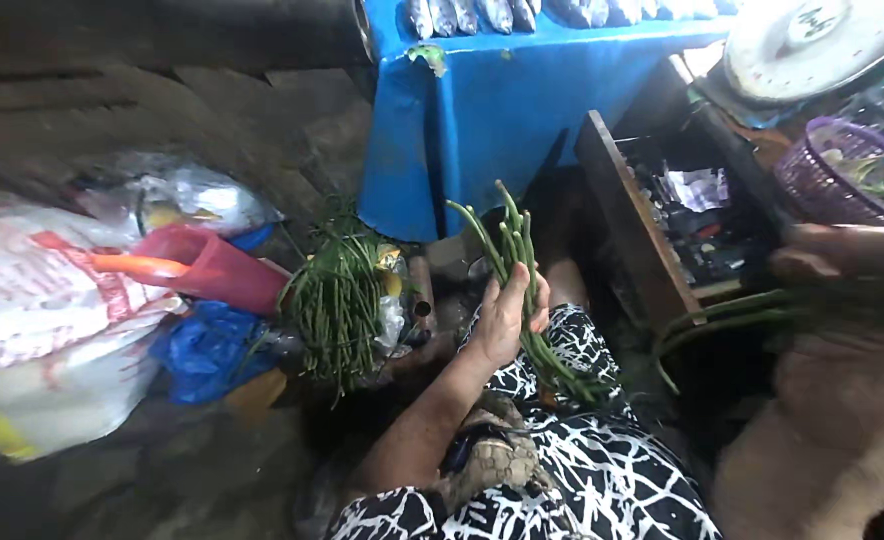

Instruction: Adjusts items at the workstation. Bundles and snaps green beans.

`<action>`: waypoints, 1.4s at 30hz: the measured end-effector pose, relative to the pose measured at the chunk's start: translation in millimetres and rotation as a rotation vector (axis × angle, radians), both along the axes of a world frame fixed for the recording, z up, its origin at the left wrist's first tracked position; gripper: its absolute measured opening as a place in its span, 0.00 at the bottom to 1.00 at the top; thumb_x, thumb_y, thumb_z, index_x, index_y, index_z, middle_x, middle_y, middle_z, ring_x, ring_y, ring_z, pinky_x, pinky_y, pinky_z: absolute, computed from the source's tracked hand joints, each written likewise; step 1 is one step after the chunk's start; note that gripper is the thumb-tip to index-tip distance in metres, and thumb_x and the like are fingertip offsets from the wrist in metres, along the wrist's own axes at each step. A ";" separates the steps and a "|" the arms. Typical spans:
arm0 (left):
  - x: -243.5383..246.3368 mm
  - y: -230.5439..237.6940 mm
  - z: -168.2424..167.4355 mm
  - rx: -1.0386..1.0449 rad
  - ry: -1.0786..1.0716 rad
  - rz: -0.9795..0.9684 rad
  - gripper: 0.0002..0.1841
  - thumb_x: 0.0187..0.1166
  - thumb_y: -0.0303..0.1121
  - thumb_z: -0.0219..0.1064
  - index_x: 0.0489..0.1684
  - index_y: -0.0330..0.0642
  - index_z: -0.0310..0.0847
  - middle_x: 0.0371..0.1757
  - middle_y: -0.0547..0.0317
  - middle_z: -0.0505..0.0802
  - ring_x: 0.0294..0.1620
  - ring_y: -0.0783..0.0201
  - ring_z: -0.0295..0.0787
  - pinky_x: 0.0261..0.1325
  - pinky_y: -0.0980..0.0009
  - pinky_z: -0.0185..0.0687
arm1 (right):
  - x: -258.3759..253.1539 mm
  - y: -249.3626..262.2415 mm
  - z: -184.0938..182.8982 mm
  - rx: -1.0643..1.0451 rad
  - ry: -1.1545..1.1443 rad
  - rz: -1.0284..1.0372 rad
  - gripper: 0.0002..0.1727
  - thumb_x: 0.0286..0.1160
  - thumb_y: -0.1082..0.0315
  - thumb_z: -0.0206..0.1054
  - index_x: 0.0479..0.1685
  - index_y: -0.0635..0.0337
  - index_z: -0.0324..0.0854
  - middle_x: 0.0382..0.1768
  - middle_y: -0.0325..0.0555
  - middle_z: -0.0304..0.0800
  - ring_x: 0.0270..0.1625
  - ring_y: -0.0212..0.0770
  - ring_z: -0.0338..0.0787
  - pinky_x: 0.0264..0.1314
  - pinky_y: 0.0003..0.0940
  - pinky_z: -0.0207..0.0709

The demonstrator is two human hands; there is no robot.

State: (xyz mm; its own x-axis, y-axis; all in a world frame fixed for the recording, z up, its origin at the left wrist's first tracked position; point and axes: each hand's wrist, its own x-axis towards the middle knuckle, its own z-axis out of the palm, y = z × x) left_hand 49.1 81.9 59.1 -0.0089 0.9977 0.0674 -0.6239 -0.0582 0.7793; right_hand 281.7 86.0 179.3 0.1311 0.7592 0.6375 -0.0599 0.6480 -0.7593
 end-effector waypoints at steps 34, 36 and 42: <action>16.0 -4.5 0.0 -0.069 0.549 -0.057 0.10 0.86 0.33 0.65 0.51 0.36 0.86 0.25 0.69 0.88 0.19 0.79 0.77 0.25 0.82 0.75 | -45.0 30.6 -77.5 -0.391 -0.105 0.256 0.14 0.89 0.66 0.55 0.57 0.60 0.84 0.49 0.44 0.95 0.52 0.39 0.95 0.59 0.38 0.90; 17.1 -6.2 2.0 -0.089 0.598 -0.082 0.07 0.85 0.32 0.64 0.48 0.38 0.84 0.24 0.71 0.87 0.19 0.79 0.77 0.26 0.82 0.75 | -53.1 26.9 -78.9 -0.398 -0.172 0.233 0.13 0.89 0.67 0.56 0.58 0.60 0.85 0.51 0.40 0.96 0.51 0.32 0.94 0.57 0.30 0.89; 15.6 -7.0 1.5 -0.055 0.667 -0.006 0.11 0.87 0.35 0.63 0.50 0.37 0.86 0.33 0.67 0.91 0.29 0.77 0.86 0.39 0.78 0.86 | -51.7 33.8 -75.8 -0.465 -0.121 0.169 0.11 0.88 0.69 0.57 0.53 0.61 0.85 0.43 0.42 0.97 0.43 0.37 0.96 0.48 0.35 0.92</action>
